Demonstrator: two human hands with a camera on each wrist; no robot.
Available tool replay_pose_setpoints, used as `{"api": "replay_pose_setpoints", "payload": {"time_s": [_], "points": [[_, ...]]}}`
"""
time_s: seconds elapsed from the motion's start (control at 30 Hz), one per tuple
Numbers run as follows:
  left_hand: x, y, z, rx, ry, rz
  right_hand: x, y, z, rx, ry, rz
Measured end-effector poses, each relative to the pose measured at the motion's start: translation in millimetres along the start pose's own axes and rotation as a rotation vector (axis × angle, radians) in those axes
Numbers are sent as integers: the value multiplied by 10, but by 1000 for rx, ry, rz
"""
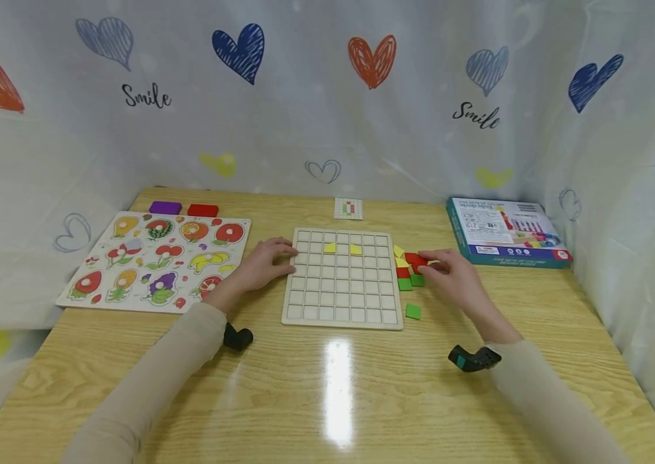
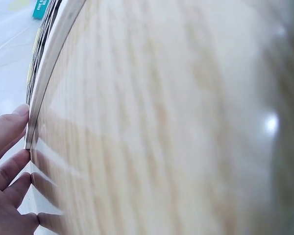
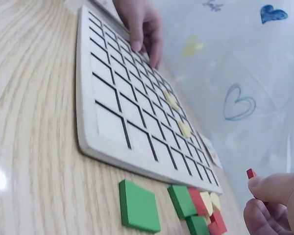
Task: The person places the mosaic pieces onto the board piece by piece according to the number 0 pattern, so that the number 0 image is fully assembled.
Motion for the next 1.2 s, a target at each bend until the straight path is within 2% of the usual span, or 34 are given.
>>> {"api": "replay_pose_setpoints", "payload": {"time_s": [0.33, 0.6, 0.93, 1.2], "points": [[-7, -9, 16, 0, -1, 3, 422, -303, 379, 117, 43, 35], [-17, -4, 8, 5, 4, -6, 618, -596, 644, 226, 69, 40], [-20, 0, 12, 11, 12, -8, 674, -769, 856, 217, 22, 49], [-23, 3, 8, 10, 14, -4, 641, -813, 929, 218, 52, 5]]}}
Point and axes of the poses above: each hand's wrist, its own z-axis towards the middle knuckle, its own y-axis out of the back of the hand, x = y × z, the point moved 1 cm from there along z, towards the middle knuckle, and after that the axes turned 1 degree about -x, right-handed, at the moved point
